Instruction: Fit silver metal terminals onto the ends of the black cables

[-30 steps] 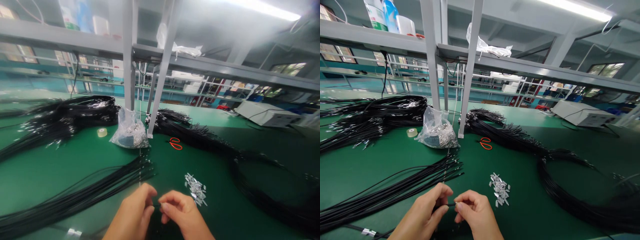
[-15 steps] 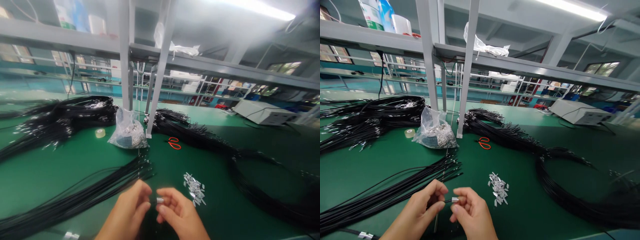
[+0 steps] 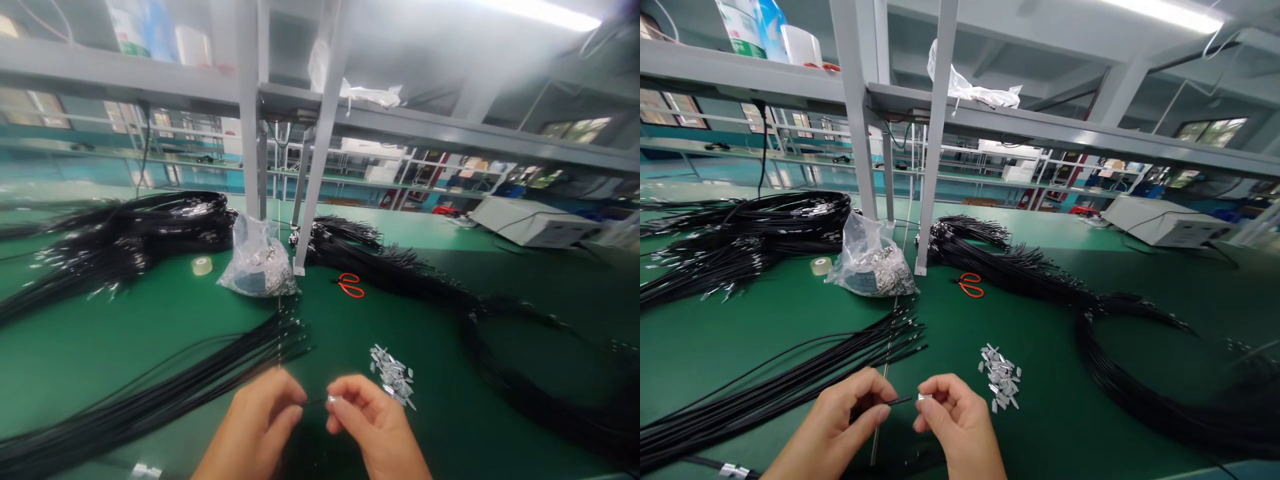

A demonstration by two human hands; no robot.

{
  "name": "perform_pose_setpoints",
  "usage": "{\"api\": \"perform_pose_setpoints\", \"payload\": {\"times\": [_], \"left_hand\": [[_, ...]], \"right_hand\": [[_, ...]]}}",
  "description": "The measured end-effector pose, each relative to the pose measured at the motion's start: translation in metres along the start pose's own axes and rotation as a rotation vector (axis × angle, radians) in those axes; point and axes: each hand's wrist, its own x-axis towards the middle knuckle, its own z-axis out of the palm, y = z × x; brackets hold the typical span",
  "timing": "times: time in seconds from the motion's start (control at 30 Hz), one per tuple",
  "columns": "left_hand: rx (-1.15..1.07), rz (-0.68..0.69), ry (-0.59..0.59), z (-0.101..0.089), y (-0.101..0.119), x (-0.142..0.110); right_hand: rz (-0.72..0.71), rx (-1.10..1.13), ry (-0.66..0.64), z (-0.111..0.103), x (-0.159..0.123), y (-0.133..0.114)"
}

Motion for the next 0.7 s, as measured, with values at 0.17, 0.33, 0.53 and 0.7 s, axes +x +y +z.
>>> {"api": "perform_pose_setpoints", "payload": {"times": [0.17,0.33,0.53,0.7], "left_hand": [[-0.037,-0.025,-0.006,-0.0004,0.0008,-0.0012],[-0.067,-0.03,0.006,-0.0009,0.0039,-0.0022],[-0.064,-0.011,0.002,-0.0007,0.0075,-0.0033],[-0.011,0.013,-0.005,-0.0005,0.0051,-0.0056]], "right_hand": [[0.118,0.302,-0.083,0.0008,0.0,0.0031],[0.224,0.468,-0.109,0.0043,-0.0024,0.0007],[0.224,0.477,-0.118,0.0066,-0.0028,0.0015],[0.232,0.455,-0.111,0.007,-0.0035,0.0028]]}}
